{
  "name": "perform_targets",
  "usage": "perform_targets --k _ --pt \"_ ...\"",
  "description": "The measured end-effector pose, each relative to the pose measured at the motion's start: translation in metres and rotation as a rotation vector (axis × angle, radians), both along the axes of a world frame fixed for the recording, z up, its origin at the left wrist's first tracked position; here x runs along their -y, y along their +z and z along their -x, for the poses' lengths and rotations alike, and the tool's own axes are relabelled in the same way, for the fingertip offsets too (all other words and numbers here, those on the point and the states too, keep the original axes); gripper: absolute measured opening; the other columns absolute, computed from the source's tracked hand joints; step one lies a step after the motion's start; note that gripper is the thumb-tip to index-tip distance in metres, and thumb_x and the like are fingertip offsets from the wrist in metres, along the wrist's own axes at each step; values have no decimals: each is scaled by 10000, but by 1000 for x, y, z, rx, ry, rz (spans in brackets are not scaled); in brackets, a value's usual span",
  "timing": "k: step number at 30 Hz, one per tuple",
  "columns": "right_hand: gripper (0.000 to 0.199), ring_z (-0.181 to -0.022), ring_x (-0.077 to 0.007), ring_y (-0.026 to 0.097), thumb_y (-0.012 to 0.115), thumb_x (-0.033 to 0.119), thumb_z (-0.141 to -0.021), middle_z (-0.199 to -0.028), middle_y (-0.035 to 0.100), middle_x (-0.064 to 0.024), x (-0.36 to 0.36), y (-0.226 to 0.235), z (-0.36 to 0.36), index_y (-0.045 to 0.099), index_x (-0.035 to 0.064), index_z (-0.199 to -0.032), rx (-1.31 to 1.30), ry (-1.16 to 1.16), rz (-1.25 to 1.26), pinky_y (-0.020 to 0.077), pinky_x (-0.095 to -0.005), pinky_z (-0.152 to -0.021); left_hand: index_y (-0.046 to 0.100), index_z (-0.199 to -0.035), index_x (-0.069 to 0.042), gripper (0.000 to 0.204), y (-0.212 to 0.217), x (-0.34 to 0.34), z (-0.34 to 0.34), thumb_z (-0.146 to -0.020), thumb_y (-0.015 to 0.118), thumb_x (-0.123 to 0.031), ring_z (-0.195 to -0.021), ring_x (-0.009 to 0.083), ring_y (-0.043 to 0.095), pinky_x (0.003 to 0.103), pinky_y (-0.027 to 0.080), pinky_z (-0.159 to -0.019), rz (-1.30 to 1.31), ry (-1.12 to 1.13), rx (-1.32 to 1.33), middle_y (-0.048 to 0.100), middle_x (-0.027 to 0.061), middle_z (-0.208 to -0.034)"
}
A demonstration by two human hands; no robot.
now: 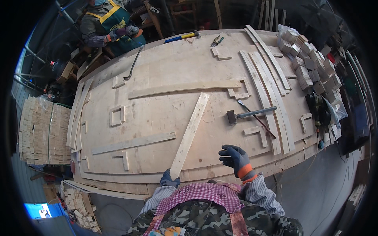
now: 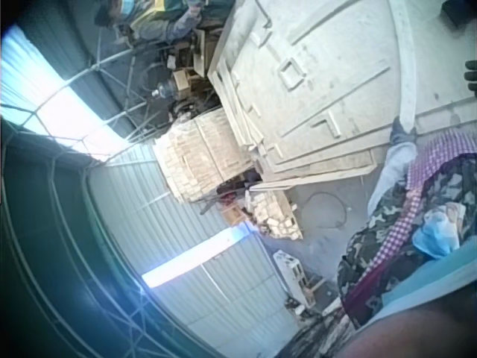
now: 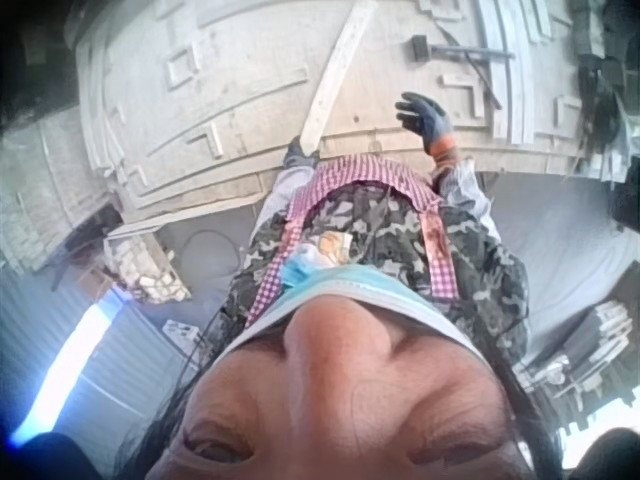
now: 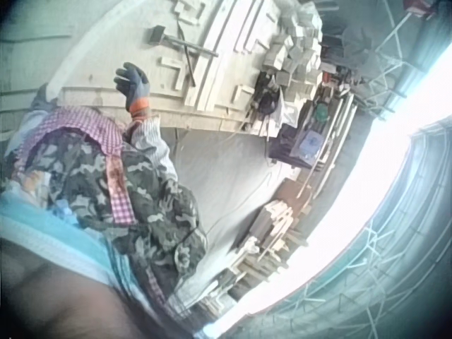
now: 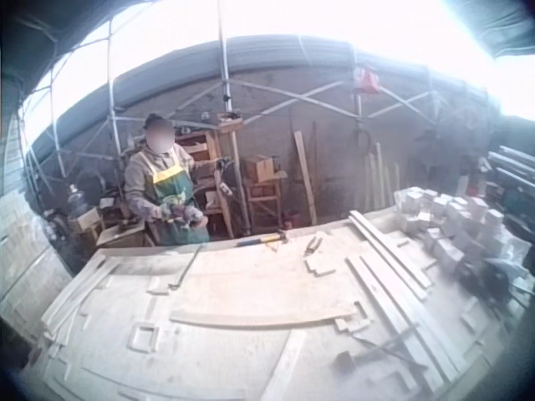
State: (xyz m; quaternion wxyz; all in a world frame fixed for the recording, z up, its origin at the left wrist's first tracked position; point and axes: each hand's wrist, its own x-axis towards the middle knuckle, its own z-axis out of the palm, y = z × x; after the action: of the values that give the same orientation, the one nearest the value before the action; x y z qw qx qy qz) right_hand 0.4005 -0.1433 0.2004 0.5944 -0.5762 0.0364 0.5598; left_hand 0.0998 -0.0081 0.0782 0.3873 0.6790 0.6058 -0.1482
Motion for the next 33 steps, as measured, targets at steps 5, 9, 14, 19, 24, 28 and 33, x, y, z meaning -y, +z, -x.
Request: perform_targets --k 5,9,14,19,24,28,33 --pt "336 -834 -212 625 517 275 -877 -985 630 -112 4 4 4 542 56 -1131 9 13 -2 504 -301 -682 455 -1189 -62 665 -1 4 14 -609 745 -209 -988 271 577 370 464 -856 -16 106 104 577 167 -1100" --pt "348 -842 -221 620 513 271 -878 -1015 618 -119 13 -12 6 520 61 -1156 8 3 -12 498 -298 -675 460 -1188 -43 662 -6 12 21 -606 750 -167 -964 255 586 364 474 -836 23 199 189 587 158 -1078" --pt "351 -1009 -271 562 478 217 -894 -1133 558 -147 0 -34 9 440 57 -1203 -51 -313 -241 477 -317 -788 462 -1192 -43 662 -6 22 24 -607 747 -159 -938 251 592 368 478 -824 -60 174 305 598 148 -1038" --pt "426 -1016 -229 567 371 297 -938 -1164 557 -133 -19 3 21 451 11 -1245 -486 284 -509 454 -330 -868 447 -1215 -68 703 -11 22 24 -595 753 -192 -979 263 573 374 467 -843 29 166 249 579 155 -1077" --pt "355 -922 -218 612 419 263 -918 -1068 606 -121 -30 34 41 517 51 -1185 -49 455 -229 500 -317 -769 450 -1210 -86 690 -15 21 26 -606 743 -245 -1026 292 546 396 437 -888 -45 135 253 559 166 -1105" --pt "318 -905 -210 612 420 245 -913 -1047 610 -104 -23 24 38 528 77 -1161 -21 342 -21 494 -303 -745 455 -1193 -88 664 -6 19 19 -615 730 -265 -1040 307 534 410 429 -894 -88 99 134 558 170 -1095" --pt "299 -897 -207 614 438 243 -907 -1036 613 -98 -7 7 29 544 79 -1133 -66 263 -86 494 -300 -742 407 -1217 -92 663 5 2 -10 -658 693 -304 -1062 343 506 423 425 -894 -105 30 75 519 183 -1131"
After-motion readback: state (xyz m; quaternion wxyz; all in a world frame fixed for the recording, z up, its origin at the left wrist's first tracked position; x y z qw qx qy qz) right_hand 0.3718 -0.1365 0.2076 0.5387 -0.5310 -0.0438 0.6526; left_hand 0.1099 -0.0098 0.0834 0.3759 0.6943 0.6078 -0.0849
